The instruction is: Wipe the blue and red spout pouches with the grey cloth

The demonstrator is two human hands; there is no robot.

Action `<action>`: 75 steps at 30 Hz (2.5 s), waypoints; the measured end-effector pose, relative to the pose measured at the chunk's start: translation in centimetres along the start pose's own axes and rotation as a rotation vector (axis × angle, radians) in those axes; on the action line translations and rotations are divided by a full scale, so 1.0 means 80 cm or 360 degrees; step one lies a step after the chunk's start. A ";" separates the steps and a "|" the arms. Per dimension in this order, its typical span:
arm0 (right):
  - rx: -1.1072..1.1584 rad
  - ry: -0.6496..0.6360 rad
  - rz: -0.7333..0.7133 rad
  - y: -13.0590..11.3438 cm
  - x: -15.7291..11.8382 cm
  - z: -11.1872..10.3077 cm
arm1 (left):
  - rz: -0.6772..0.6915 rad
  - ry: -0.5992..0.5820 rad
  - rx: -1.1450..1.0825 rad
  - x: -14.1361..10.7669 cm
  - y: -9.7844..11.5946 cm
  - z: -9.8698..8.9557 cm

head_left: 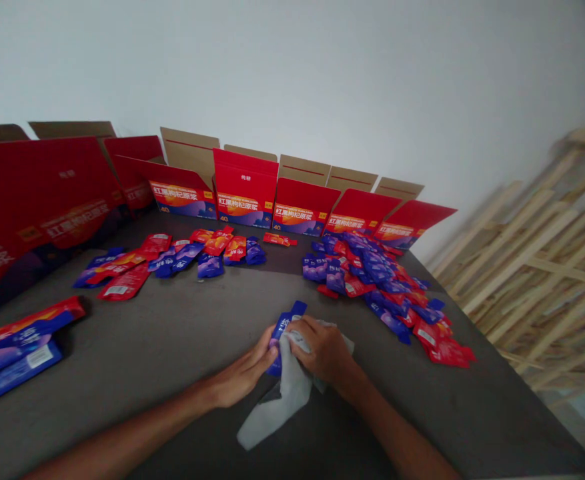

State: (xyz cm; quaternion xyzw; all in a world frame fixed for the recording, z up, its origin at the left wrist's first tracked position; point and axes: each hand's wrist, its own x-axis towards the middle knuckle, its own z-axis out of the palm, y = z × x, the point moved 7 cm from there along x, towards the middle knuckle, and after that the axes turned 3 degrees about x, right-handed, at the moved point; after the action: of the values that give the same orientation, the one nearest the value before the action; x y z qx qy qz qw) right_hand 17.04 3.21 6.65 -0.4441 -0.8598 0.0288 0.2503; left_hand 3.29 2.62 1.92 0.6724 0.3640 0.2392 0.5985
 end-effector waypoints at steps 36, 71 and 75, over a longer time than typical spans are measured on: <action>0.0006 -0.0312 -0.0250 -0.035 -0.009 0.030 | 0.0019 0.0030 -0.0122 -0.001 -0.019 -0.003; 0.0175 0.0381 0.0014 -0.015 -0.001 -0.011 | -0.0414 0.0288 -0.1078 -0.002 -0.034 0.018; 0.0180 0.0124 -0.0248 -0.032 -0.005 0.008 | -0.0350 0.0431 -0.1237 0.003 -0.042 0.014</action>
State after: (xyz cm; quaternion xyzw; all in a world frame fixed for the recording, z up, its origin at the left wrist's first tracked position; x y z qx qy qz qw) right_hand 14.99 1.45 6.64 -0.3618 -0.8783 0.0404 0.3098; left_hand 3.57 2.16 -1.57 0.3165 0.3916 0.3794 0.7762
